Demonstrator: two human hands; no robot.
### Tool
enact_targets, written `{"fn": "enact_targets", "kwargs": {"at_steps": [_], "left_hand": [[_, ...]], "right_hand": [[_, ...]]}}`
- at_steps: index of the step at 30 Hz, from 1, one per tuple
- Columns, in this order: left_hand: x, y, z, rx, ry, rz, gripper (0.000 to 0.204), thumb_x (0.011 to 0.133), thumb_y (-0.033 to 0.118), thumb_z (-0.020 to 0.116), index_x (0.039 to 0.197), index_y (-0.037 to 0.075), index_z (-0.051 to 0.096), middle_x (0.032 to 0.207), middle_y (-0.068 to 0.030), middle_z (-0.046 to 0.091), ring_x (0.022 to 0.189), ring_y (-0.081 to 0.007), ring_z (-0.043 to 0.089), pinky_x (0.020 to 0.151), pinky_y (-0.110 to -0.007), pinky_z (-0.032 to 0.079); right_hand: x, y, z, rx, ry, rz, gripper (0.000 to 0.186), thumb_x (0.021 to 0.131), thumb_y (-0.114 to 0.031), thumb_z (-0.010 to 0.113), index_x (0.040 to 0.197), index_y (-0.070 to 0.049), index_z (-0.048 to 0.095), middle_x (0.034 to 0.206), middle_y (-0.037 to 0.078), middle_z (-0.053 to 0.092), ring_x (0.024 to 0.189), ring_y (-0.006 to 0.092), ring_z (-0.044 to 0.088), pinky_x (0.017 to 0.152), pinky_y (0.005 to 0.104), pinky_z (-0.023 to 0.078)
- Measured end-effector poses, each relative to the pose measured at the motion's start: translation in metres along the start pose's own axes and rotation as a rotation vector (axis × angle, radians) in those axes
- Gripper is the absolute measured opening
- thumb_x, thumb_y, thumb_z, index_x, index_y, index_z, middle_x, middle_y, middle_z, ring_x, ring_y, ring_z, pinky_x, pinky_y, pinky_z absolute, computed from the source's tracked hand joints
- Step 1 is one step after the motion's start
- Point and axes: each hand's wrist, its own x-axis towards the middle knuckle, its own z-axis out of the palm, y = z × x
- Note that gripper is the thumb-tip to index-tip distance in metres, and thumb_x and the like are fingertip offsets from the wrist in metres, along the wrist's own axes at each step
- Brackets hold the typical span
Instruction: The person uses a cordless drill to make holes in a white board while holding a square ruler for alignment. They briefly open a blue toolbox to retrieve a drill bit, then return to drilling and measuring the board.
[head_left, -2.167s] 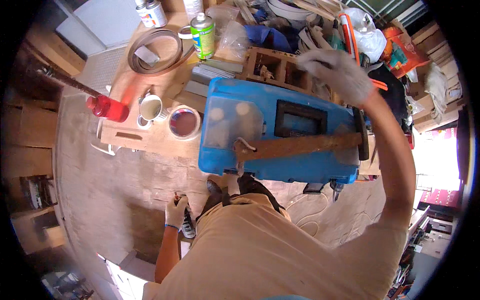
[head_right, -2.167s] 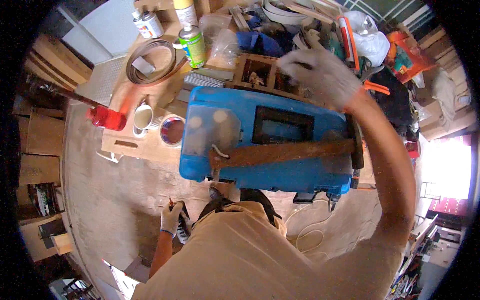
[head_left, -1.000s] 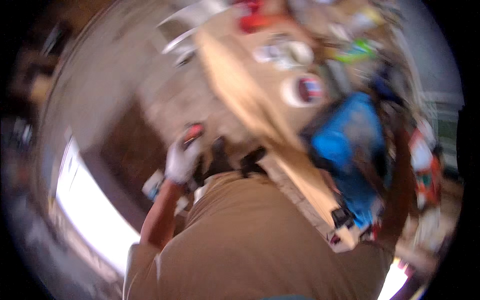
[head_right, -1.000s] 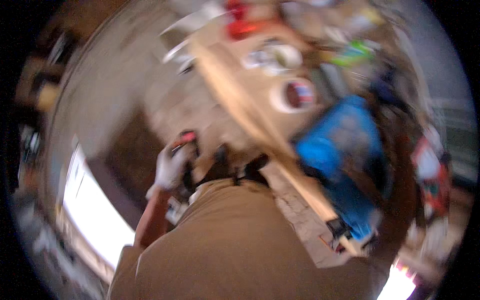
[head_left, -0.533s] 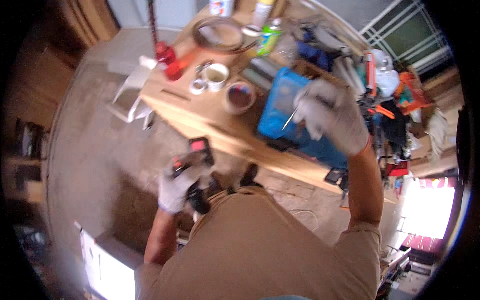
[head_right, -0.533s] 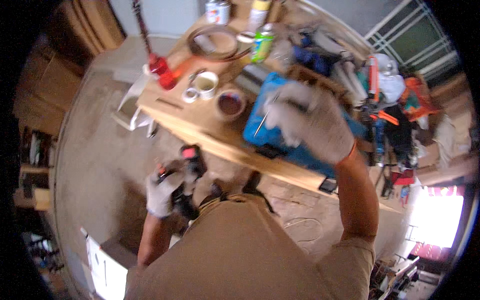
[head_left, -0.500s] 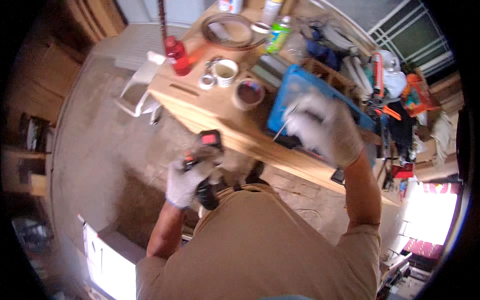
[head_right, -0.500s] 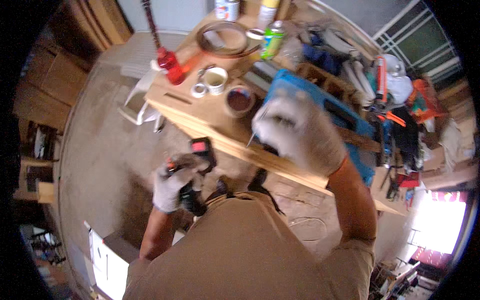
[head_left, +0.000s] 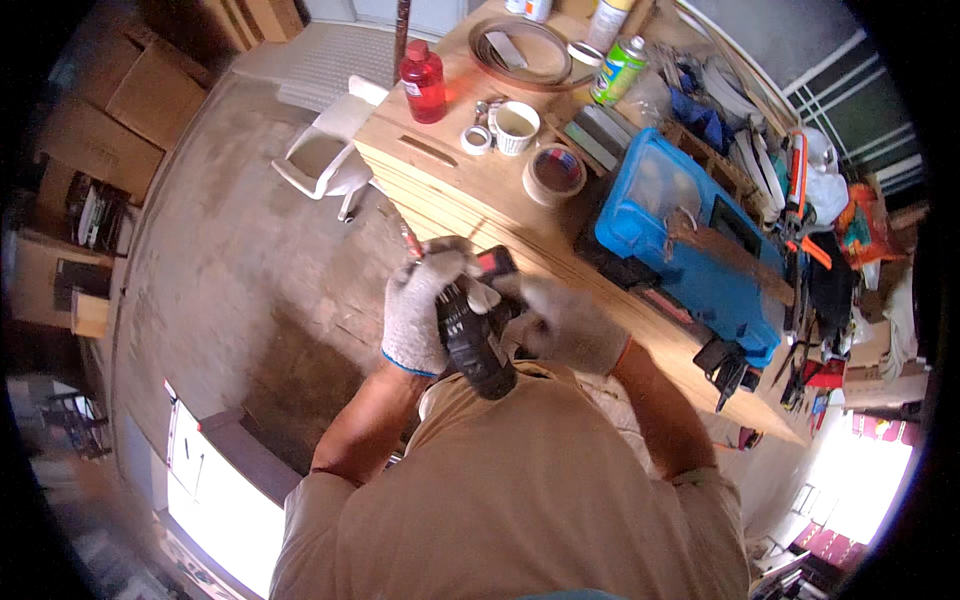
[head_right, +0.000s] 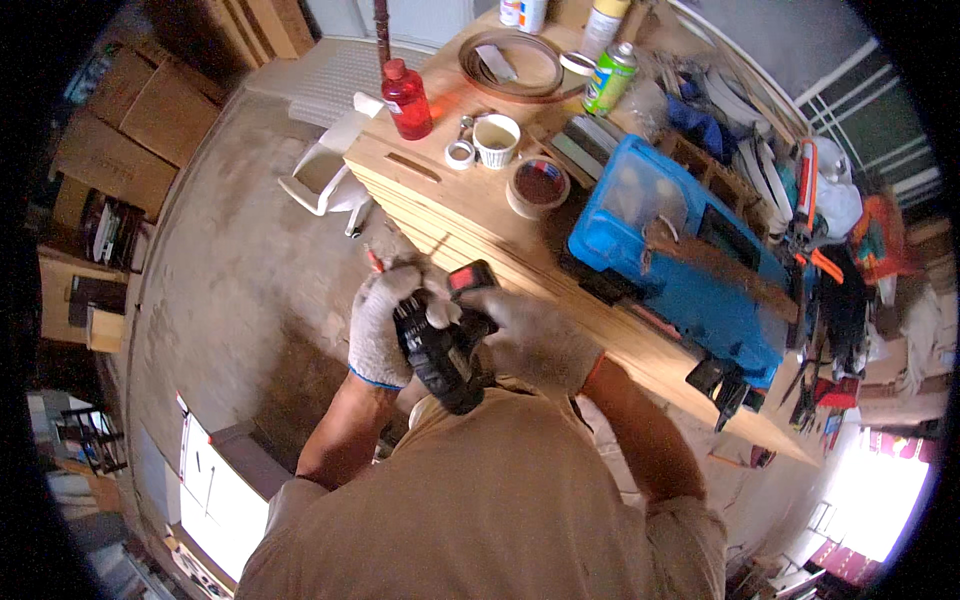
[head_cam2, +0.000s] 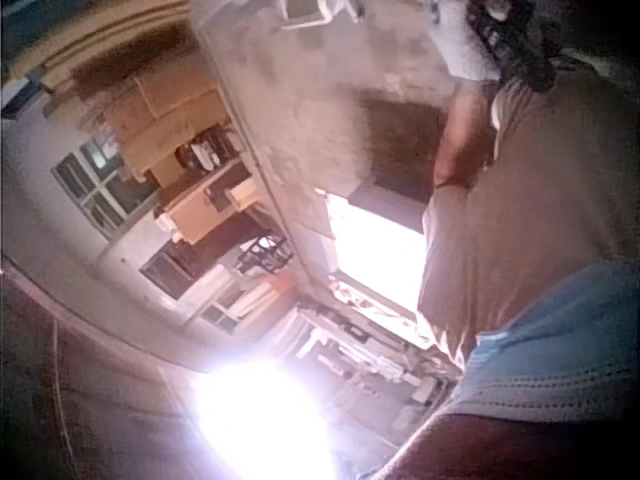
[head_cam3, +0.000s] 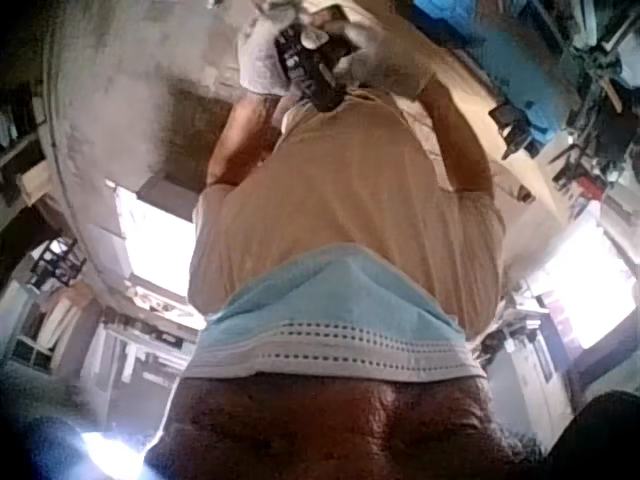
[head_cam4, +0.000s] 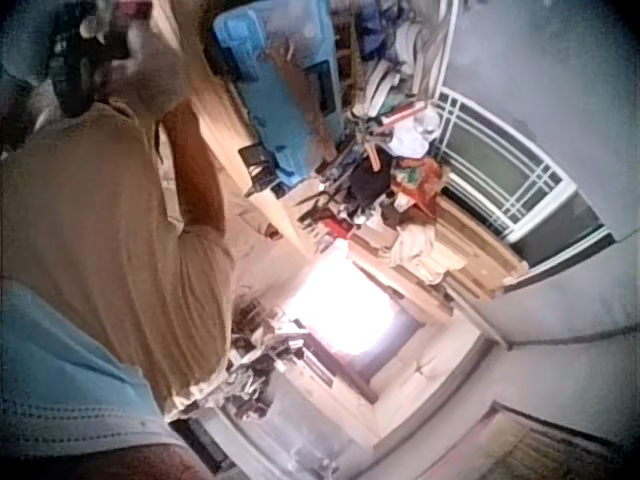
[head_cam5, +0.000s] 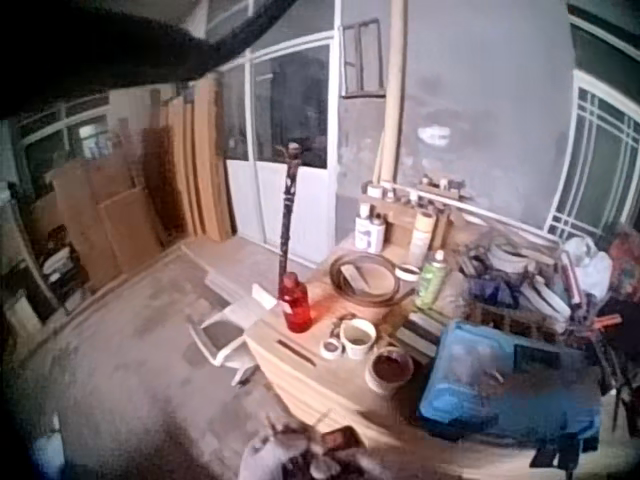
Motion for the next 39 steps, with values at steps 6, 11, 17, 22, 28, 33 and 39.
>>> {"fn": "enact_targets", "kwargs": {"at_steps": [6, 11, 17, 22, 28, 33, 39], "left_hand": [[0.010, 0.000, 0.012, -0.186, 0.140, 0.260, 0.022, 0.101, 0.026, 0.070, 0.101, 0.005, 0.063, 0.088, -0.0099, 0.069, 0.076, -0.0234, 0.070, 0.075, -0.040, 0.061], [0.022, 0.013, 0.010, -0.304, 0.057, 0.279, 0.025, 0.103, 0.025, 0.072, 0.113, 0.003, 0.065, 0.102, -0.0127, 0.071, 0.091, -0.0271, 0.075, 0.087, -0.044, 0.063], [0.062, 0.027, -0.003, -0.027, -0.257, 0.411, 0.058, 0.090, 0.029, 0.083, 0.135, -0.001, 0.062, 0.129, -0.0192, 0.071, 0.118, -0.0350, 0.071, 0.105, -0.051, 0.057], [0.076, 0.025, -0.003, -0.042, -0.140, 0.398, 0.029, 0.091, 0.019, 0.078, 0.110, 0.000, 0.067, 0.108, -0.0159, 0.074, 0.098, -0.0296, 0.076, 0.091, -0.044, 0.063], [0.079, 0.021, -0.001, -0.062, -0.012, 0.459, 0.012, 0.093, 0.011, 0.076, 0.095, 0.001, 0.070, 0.090, -0.0111, 0.075, 0.080, -0.0195, 0.072, 0.075, -0.033, 0.060], [0.080, 0.010, -0.009, 0.015, 0.110, 0.428, 0.014, 0.094, 0.012, 0.073, 0.099, -0.002, 0.071, 0.091, -0.0123, 0.076, 0.083, -0.0209, 0.073, 0.081, -0.034, 0.060], [0.099, 0.021, -0.034, 0.088, 0.092, 0.508, 0.048, 0.110, 0.043, 0.059, 0.104, -0.004, 0.069, 0.097, -0.0163, 0.076, 0.090, -0.0254, 0.075, 0.088, -0.041, 0.060]], "right_hand": [[0.017, 0.031, 0.074, 0.290, 0.309, -0.263, 0.061, 0.086, -0.023, 0.086, 0.140, -0.006, 0.061, 0.139, 0.019, 0.067, 0.127, 0.0351, 0.066, 0.109, 0.0457, 0.053], [0.038, 0.023, 0.091, 0.748, 0.321, -0.331, 0.047, 0.095, -0.033, 0.071, 0.131, -0.004, 0.063, 0.116, 0.010, 0.070, 0.103, 0.0245, 0.069, 0.091, 0.0408, 0.058], [0.061, -0.007, 0.074, 1.501, 0.019, -0.073, 0.066, 0.104, -0.069, 0.051, 0.121, -0.005, 0.058, 0.079, 0.001, 0.058, 0.060, 0.0167, 0.054, 0.060, 0.0365, 0.054], [0.074, -0.013, 0.070, 1.897, -0.206, 0.050, 0.054, 0.107, -0.062, 0.053, 0.116, -0.009, 0.059, 0.074, -0.001, 0.055, 0.056, 0.0153, 0.049, 0.056, 0.0353, 0.050], [0.077, -0.004, 0.072, 1.988, -0.321, 0.106, 0.050, 0.109, -0.061, 0.050, 0.108, -0.013, 0.062, 0.069, -0.002, 0.051, 0.051, 0.0142, 0.043, 0.052, 0.0327, 0.042], [0.077, -0.001, 0.075, 2.016, -0.344, 0.187, 0.049, 0.108, -0.061, 0.051, 0.107, -0.013, 0.062, 0.069, -0.003, 0.053, 0.050, 0.0131, 0.043, 0.052, 0.0317, 0.039], [0.073, 0.002, 0.072, 1.833, -0.045, 0.298, 0.055, 0.106, -0.060, 0.055, 0.104, -0.005, 0.061, 0.069, 0.000, 0.055, 0.049, 0.0142, 0.044, 0.053, 0.0336, 0.044]]}}
